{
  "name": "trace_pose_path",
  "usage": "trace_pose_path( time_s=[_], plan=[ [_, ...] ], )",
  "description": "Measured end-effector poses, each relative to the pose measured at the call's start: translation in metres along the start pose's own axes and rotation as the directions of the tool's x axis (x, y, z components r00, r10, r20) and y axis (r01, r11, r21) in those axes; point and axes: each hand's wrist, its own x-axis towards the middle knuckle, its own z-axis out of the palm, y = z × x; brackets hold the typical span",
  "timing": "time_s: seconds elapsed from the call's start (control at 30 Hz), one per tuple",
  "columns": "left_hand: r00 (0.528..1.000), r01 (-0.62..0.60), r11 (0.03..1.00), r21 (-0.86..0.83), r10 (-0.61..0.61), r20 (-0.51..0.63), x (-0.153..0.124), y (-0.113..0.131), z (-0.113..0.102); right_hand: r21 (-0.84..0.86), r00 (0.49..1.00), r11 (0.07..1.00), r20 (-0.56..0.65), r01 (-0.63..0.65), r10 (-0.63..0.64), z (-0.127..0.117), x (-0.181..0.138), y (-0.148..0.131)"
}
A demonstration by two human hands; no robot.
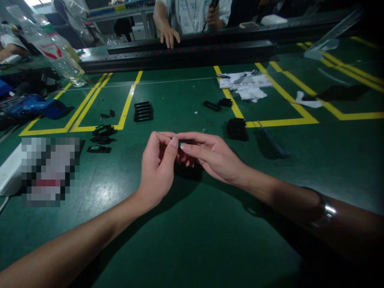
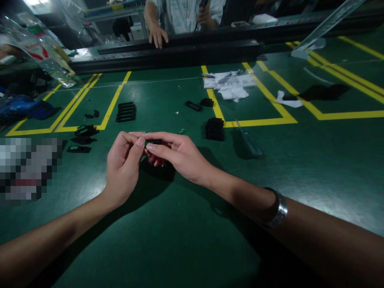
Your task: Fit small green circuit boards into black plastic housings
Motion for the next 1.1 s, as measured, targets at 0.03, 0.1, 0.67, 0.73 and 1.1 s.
trace_pose_path(
  time_s=[0.03,0.1,0.67,0.73,1.1],
  plan=[
    [1.0,0.004,1.0,-0.005,-0.004,0.001,-0.0002,0.0001,0.0001,0.002,1.0,1.0,-0.001,-0.006,0.006,-0.0002,0.0,0.0001],
    [1.0,0.008,1.0,-0.006,-0.008,0.003,-0.0003,0.0002,0.0005,0.011,1.0,1.0,0.002,-0.013,0.013,-0.0003,0.0001,0.0001],
    [1.0,0.005,0.999,-0.051,-0.005,-0.005,-0.0031,0.001,0.003,0.085,0.998,0.994,0.018,-0.067,0.066,0.0002,0.0004,-0.0021],
    [1.0,0.007,0.997,-0.072,-0.006,0.007,-0.003,0.0006,0.0035,0.101,0.997,0.992,0.023,-0.074,0.072,0.0007,0.0006,-0.0025],
    [1.0,-0.006,0.998,-0.064,0.006,-0.004,-0.0013,-0.0007,0.0034,0.149,0.997,0.986,0.047,-0.074,0.068,-0.0009,0.0013,-0.0022]
  ],
)
